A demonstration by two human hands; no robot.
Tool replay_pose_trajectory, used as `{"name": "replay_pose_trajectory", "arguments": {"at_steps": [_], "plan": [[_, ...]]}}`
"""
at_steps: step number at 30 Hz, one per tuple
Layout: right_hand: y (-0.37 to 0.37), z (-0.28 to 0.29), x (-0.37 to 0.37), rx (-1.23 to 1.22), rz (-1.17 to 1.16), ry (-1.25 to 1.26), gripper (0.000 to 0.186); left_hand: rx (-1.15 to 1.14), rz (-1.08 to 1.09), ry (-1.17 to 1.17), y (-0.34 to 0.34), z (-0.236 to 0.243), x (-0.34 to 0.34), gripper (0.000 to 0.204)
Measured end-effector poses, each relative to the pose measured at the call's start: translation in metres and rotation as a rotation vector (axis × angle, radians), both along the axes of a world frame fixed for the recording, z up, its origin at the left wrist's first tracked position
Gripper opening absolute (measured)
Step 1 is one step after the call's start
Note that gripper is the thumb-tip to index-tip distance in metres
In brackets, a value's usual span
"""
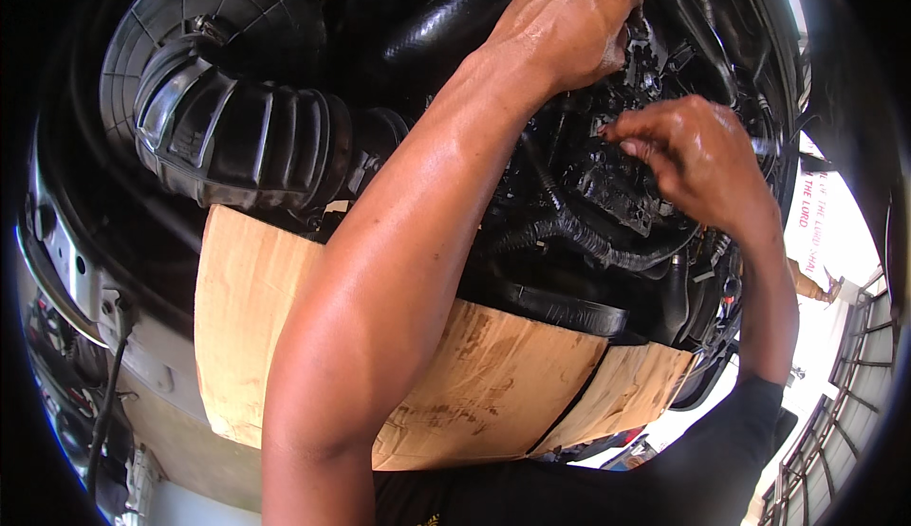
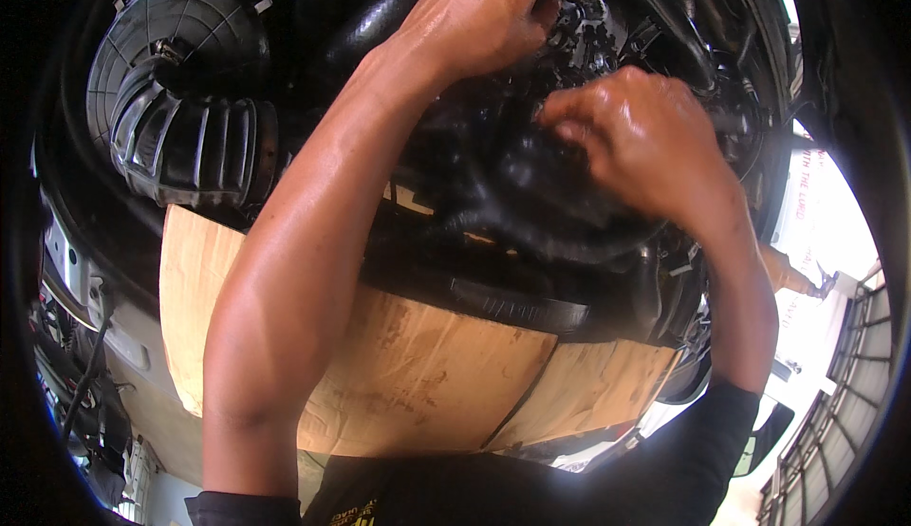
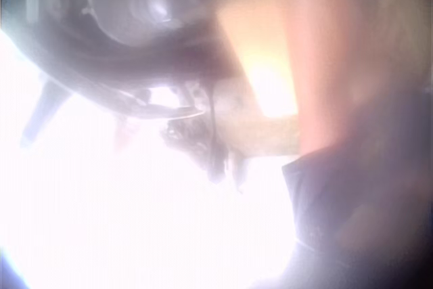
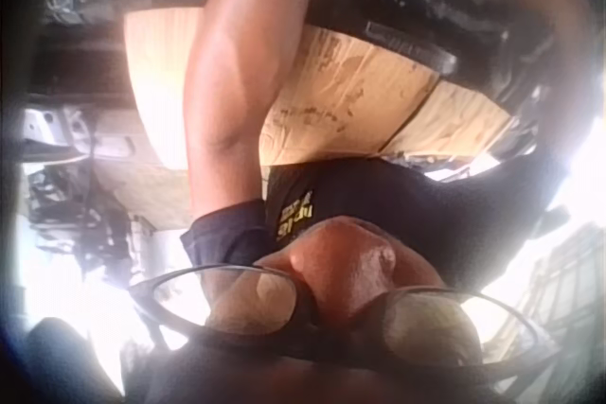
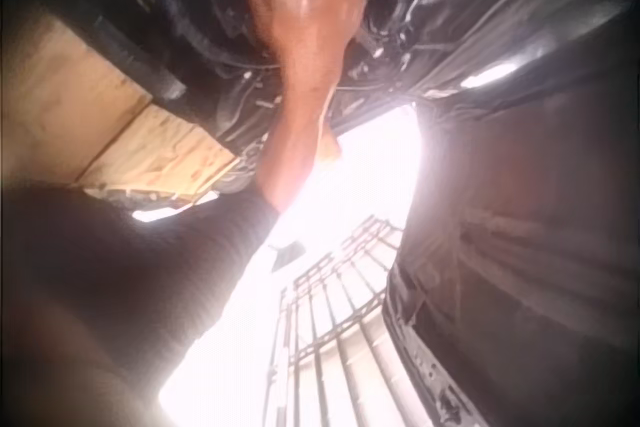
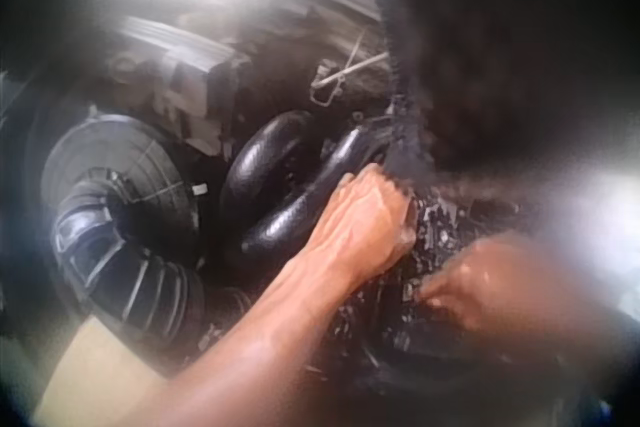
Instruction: The person works on a car engine with the hood open, using a wrench to loosen and tighten bolts on the engine block. The person repeatedly adjusts components and manipulates hoses and wires within the engine bay.
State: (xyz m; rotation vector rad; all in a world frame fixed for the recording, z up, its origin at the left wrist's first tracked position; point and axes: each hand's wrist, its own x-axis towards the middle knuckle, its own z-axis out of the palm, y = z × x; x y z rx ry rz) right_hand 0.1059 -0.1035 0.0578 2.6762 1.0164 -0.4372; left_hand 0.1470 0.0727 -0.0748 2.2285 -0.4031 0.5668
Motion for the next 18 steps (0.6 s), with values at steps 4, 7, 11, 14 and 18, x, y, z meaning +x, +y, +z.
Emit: {"name": "replay_pose_trajectory", "arguments": {"at_steps": [4,7,11,14,18], "plan": [[0.0,-0.001,0.01,-0.015,-0.054,-0.05,0.016,-0.003,-0.003,-0.026,0.0,-0.004,0.0,0.022],[0.0,-0.002,0.004,-0.016,-0.013,0.011,0.017,0.038,-0.001,-0.008,0.001,-0.007,0.004,0.022],[0.001,0.005,0.003,0.022,0.074,-0.104,0.015,-0.025,0.033,-0.097,-0.003,-0.01,0.002,0.022],[-0.003,-0.002,0.0,0.03,0.139,-0.111,0.016,0.036,-0.013,-0.009,-0.003,-0.007,0.005,0.021],[0.001,0.004,-0.005,-0.006,0.168,-0.121,0.018,0.023,0.013,-0.034,-0.002,-0.007,0.003,0.021]]}}
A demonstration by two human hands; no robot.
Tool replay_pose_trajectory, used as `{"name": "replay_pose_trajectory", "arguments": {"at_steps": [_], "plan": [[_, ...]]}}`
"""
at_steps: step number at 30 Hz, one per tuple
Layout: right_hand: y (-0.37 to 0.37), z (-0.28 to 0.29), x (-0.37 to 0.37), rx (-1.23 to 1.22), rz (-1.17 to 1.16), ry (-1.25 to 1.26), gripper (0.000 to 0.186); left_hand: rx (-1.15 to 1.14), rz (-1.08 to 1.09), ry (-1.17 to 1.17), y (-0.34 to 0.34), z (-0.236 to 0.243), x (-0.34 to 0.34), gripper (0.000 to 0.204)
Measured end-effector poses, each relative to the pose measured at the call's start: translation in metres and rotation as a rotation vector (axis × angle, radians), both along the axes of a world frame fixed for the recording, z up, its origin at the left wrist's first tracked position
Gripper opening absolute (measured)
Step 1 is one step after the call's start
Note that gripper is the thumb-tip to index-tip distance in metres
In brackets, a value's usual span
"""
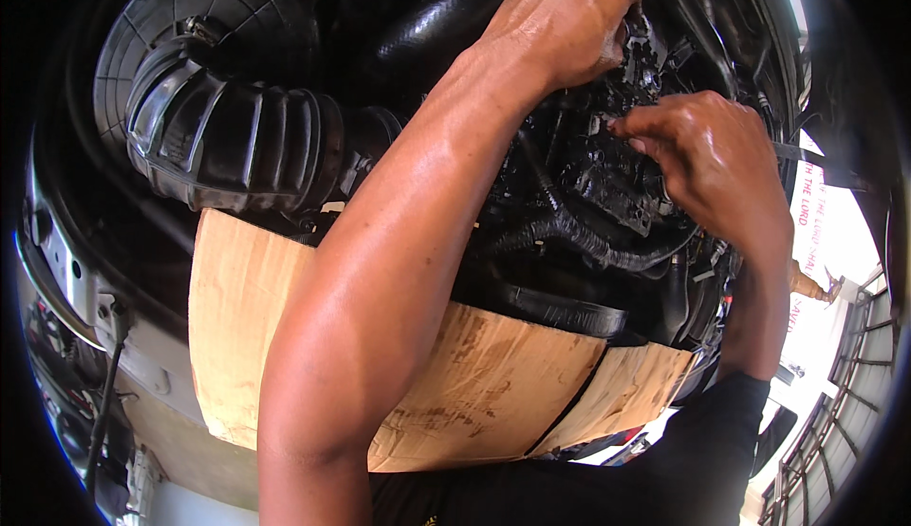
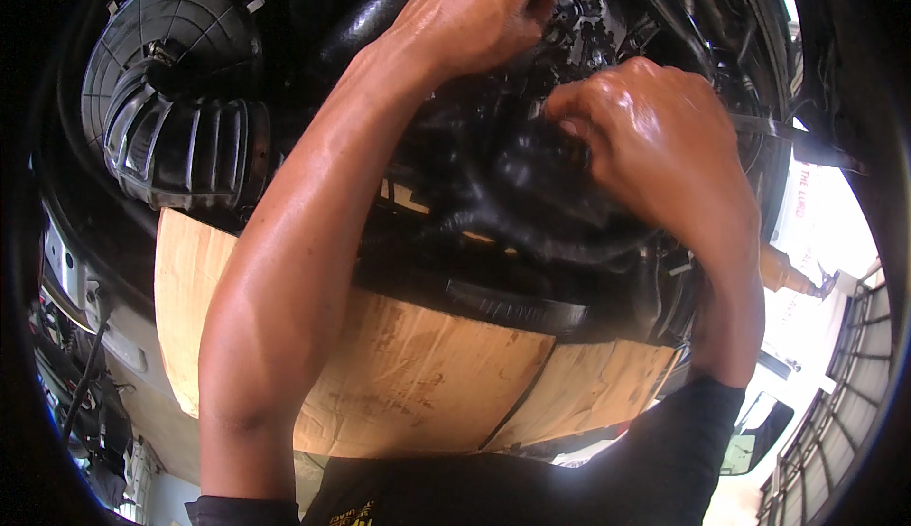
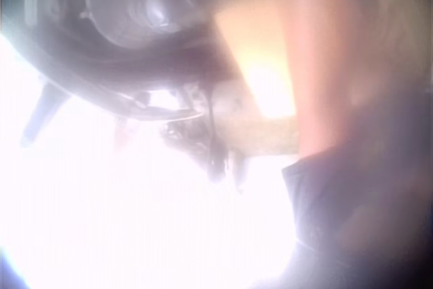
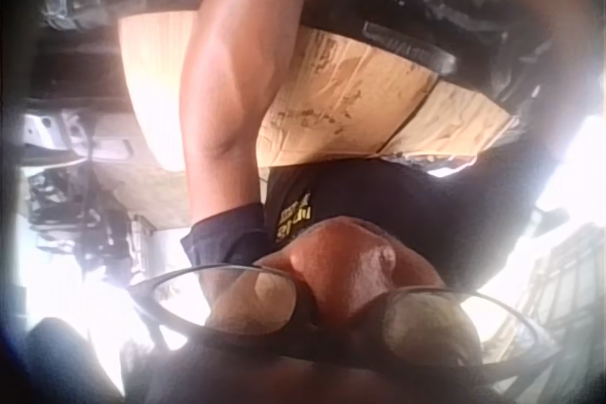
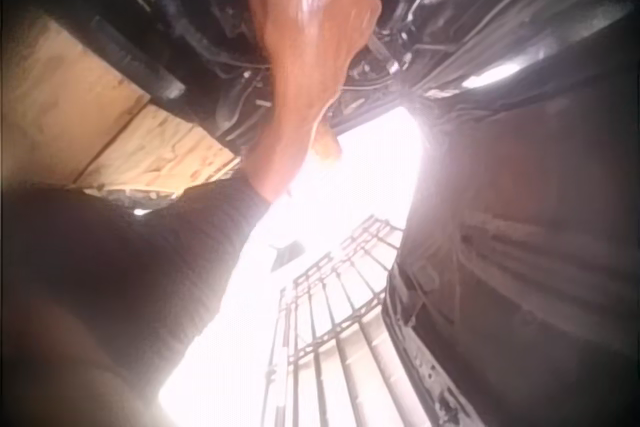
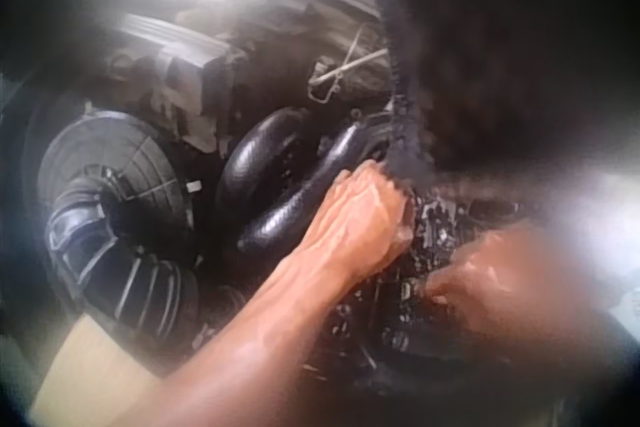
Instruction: The person works on a car engine with the hood open, using a wrench to loosen and tighten bolts on the engine block. The person repeatedly adjusts components and manipulates hoses and wires within the engine bay.
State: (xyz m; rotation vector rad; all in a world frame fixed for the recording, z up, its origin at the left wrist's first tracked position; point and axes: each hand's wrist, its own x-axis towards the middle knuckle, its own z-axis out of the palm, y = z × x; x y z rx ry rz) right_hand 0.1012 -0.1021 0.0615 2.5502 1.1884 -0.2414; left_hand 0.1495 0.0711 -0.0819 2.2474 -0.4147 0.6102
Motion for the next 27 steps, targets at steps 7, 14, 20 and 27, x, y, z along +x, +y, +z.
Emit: {"name": "replay_pose_trajectory", "arguments": {"at_steps": [7,14,20,27], "plan": [[-0.002,-0.002,0.006,0.058,0.02,-0.041,0.016,-0.052,0.014,-0.077,-0.001,-0.006,0.002,0.022],[-0.009,-0.012,0.003,0.094,0.003,-0.037,0.015,0.043,-0.001,-0.002,0.0,-0.003,0.0,0.025],[-0.007,-0.01,-0.003,0.028,-0.058,-0.024,0.016,0.02,0.005,-0.028,-0.002,-0.006,0.002,0.026],[-0.012,-0.011,-0.007,0.124,-0.171,0.001,0.012,-0.069,-0.01,-0.073,0.001,0.0,-0.002,0.024]]}}
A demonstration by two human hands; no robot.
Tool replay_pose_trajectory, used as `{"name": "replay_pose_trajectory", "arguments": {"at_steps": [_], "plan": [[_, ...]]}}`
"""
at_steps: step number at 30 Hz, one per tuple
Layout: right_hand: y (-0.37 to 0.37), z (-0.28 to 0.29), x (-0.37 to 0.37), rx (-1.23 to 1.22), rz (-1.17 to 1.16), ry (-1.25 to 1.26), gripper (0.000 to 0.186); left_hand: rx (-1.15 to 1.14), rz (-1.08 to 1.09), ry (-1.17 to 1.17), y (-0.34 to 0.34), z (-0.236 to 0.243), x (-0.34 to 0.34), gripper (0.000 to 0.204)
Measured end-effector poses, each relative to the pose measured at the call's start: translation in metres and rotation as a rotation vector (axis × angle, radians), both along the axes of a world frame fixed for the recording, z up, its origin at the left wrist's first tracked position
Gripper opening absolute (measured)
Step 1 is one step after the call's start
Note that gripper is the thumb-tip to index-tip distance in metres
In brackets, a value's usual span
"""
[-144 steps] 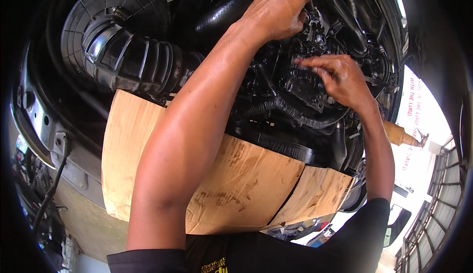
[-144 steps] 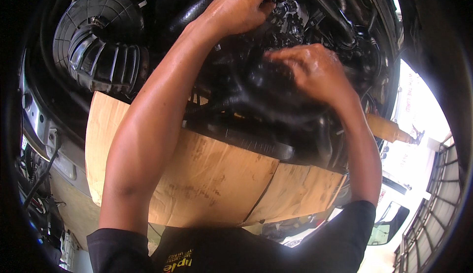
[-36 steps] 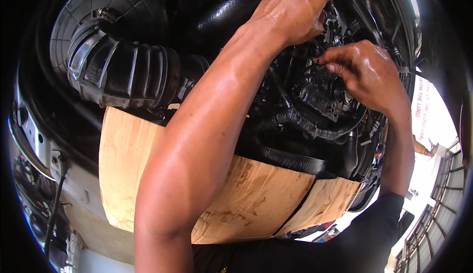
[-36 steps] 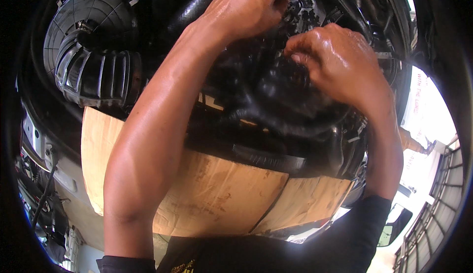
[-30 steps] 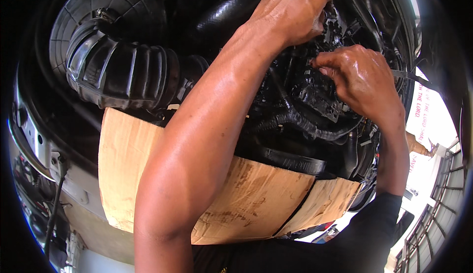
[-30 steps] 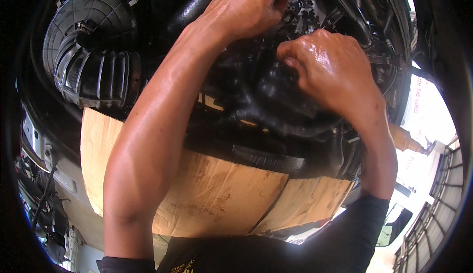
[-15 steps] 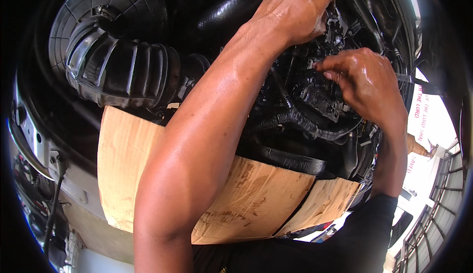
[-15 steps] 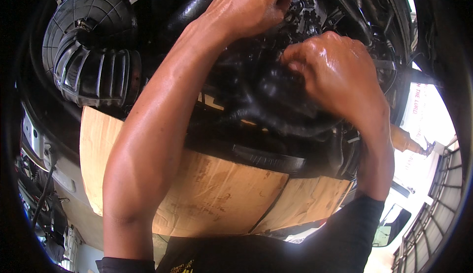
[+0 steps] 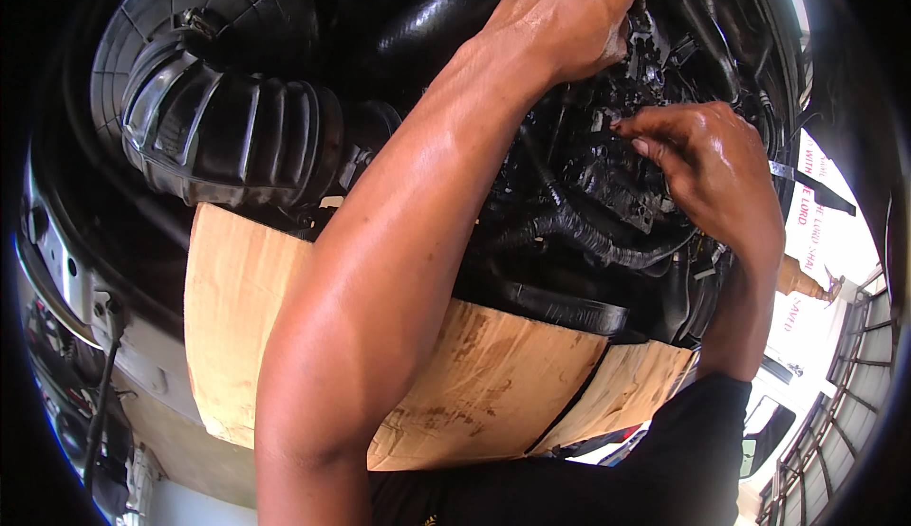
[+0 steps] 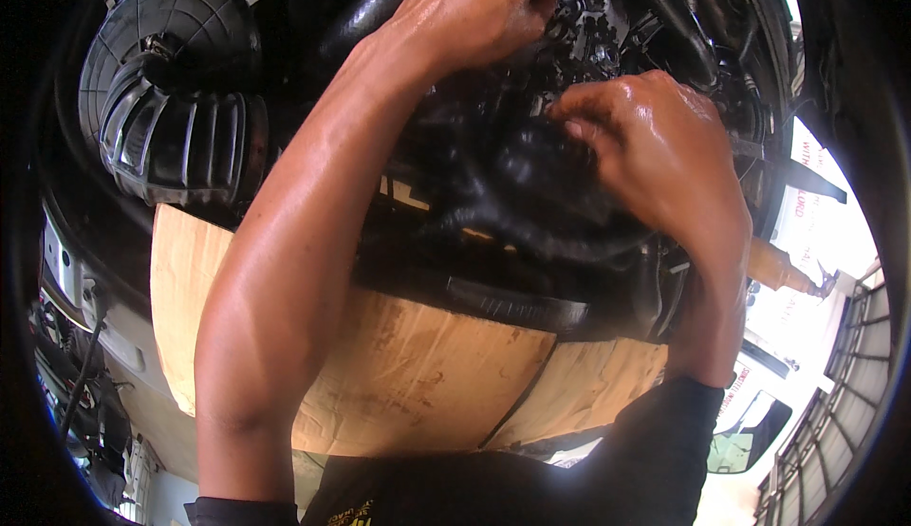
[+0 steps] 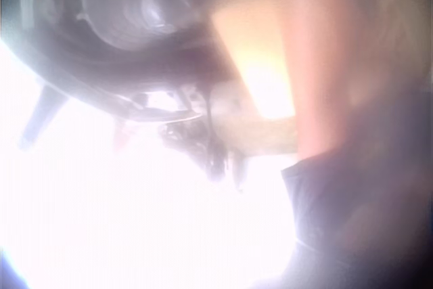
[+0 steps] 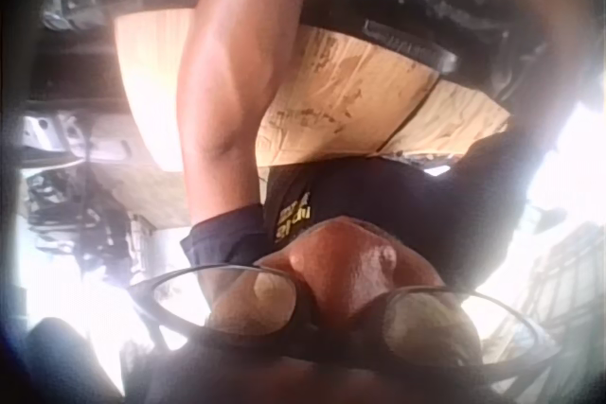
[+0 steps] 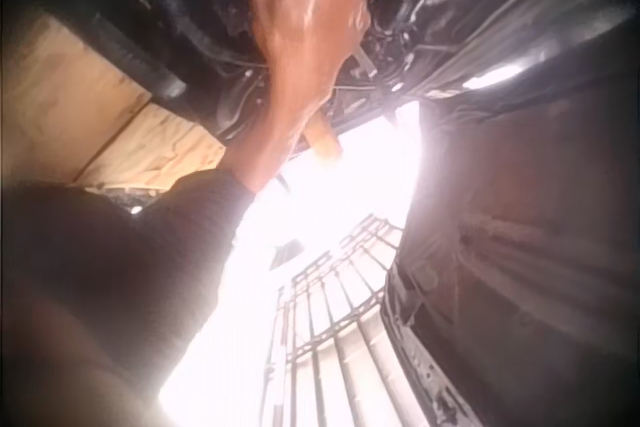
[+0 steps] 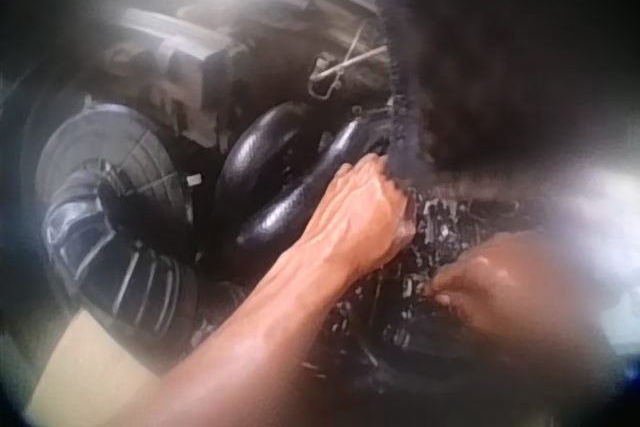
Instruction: The person works on a car engine with the hood open, using a wrench to loosen and tighten bolts on the engine block. The person repeatedly adjusts components and manipulates hoses and wires within the engine bay.
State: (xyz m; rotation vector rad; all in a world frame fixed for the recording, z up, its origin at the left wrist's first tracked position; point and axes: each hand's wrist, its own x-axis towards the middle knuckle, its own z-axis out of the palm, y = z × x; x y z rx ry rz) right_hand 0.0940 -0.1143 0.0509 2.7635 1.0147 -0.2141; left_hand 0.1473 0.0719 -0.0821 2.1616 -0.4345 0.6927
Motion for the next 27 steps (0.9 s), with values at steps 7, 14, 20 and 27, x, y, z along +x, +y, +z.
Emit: {"name": "replay_pose_trajectory", "arguments": {"at_steps": [7,14,20,27], "plan": [[-0.026,-0.009,0.009,0.271,-0.371,0.389,0.018,0.006,-0.005,0.009,0.001,-0.001,0.006,0.021],[-0.059,-0.025,0.025,0.52,-0.352,0.364,0.021,-0.094,-0.047,0.058,0.001,0.012,0.001,0.025],[-0.062,-0.015,0.021,0.428,-0.127,0.283,0.019,-0.062,-0.078,0.103,0.004,0.02,-0.004,0.029],[-0.063,-0.031,0.023,0.297,-0.007,0.063,0.019,-0.068,-0.093,0.048,0.0,0.019,-0.001,0.03]]}}
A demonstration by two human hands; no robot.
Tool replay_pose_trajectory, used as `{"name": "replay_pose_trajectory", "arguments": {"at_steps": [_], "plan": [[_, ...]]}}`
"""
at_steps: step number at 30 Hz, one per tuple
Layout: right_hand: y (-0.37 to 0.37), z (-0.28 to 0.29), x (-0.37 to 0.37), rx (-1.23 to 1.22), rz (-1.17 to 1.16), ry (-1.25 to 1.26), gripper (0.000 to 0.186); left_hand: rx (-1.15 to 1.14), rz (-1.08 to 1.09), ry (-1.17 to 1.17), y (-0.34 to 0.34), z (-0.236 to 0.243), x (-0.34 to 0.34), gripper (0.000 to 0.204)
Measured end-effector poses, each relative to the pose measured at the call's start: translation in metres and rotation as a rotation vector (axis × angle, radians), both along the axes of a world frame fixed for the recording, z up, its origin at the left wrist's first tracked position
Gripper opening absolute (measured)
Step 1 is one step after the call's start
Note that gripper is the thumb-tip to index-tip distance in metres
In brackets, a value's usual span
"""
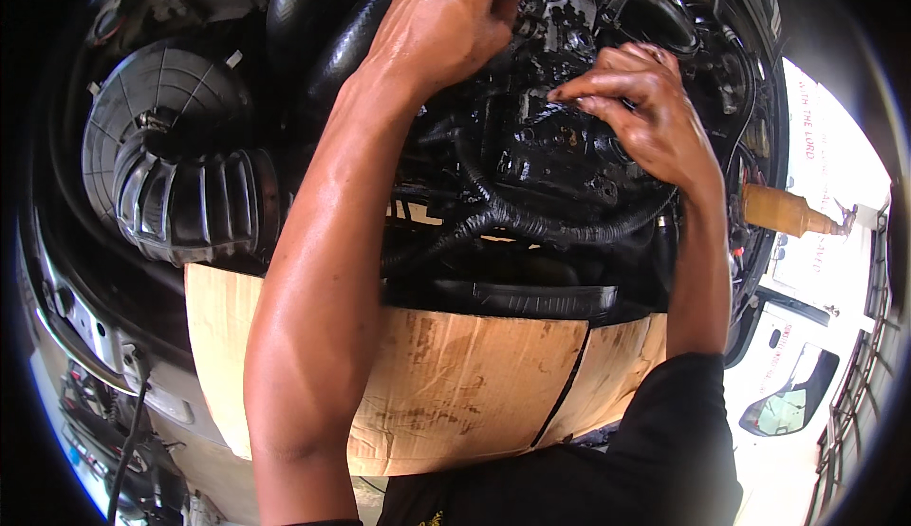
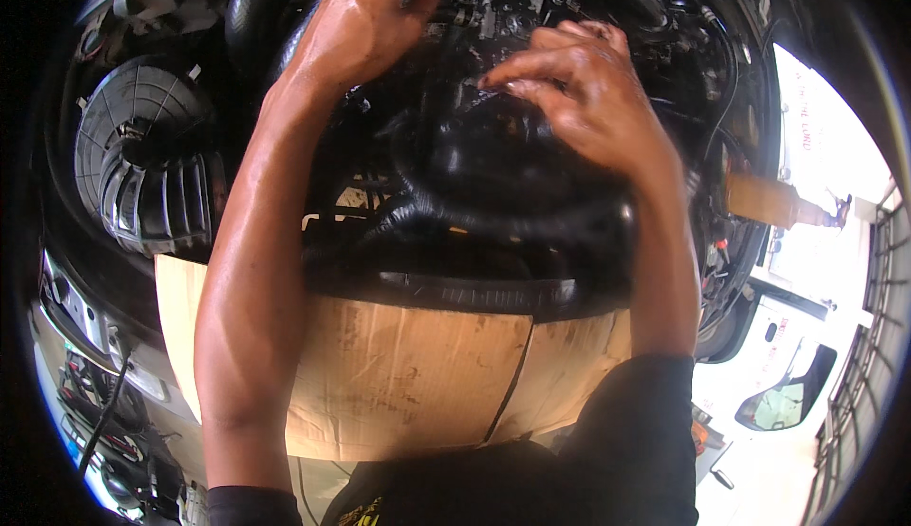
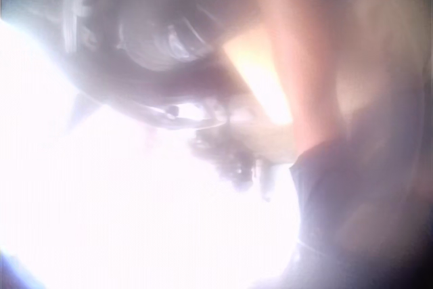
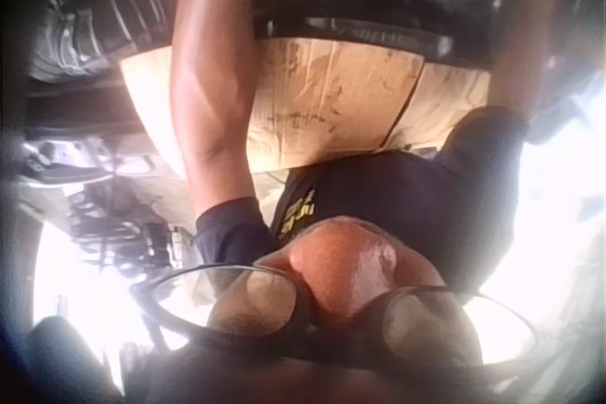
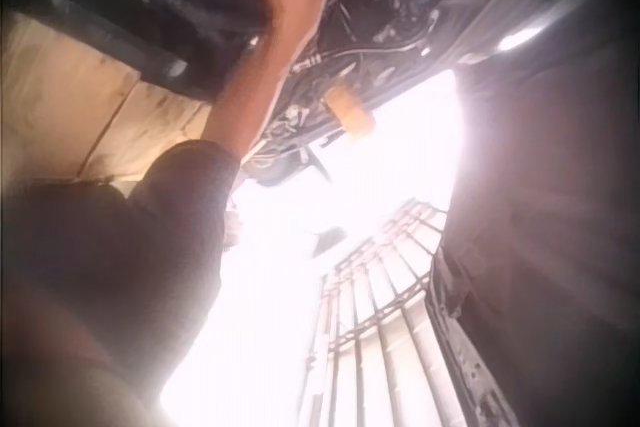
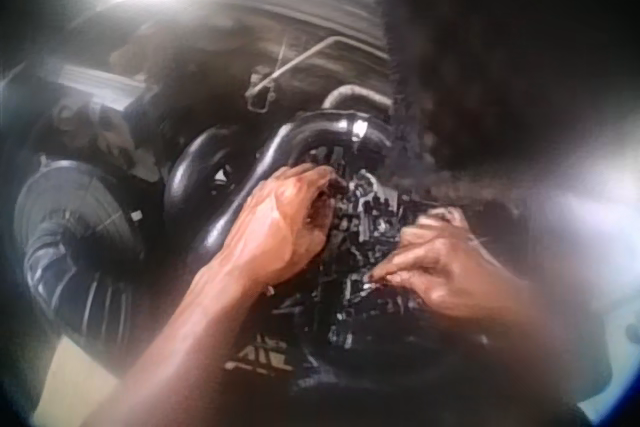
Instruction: The person works on a car engine with the hood open, using a wrench to loosen and tighten bolts on the engine block. The person repeatedly adjusts components and manipulates hoses and wires within the engine bay.
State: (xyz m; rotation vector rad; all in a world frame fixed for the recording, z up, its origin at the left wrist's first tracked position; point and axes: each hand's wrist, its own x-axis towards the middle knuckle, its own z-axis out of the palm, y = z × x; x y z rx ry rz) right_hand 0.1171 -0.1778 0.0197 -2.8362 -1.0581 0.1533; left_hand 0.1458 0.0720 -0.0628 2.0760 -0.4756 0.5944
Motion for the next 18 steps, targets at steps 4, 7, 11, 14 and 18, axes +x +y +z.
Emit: {"name": "replay_pose_trajectory", "arguments": {"at_steps": [4,7,11,14,18], "plan": [[-0.005,-0.002,0.008,0.065,0.019,-0.087,0.018,0.037,0.027,-0.008,-0.001,-0.002,0.001,0.033],[-0.004,-0.014,-0.001,0.123,-0.014,-0.055,0.015,0.069,0.013,0.017,-0.002,0.0,0.002,0.035],[-0.011,-0.017,0.0,0.121,-0.058,-0.143,0.012,0.089,0.024,-0.024,-0.003,-0.004,0.003,0.035],[-0.014,-0.018,0.005,0.096,-0.089,-0.203,0.011,0.066,0.051,-0.075,-0.005,-0.013,0.002,0.033],[-0.016,-0.017,0.0,0.12,-0.087,-0.183,0.011,0.128,0.035,0.053,-0.006,-0.003,-0.001,0.033]]}}
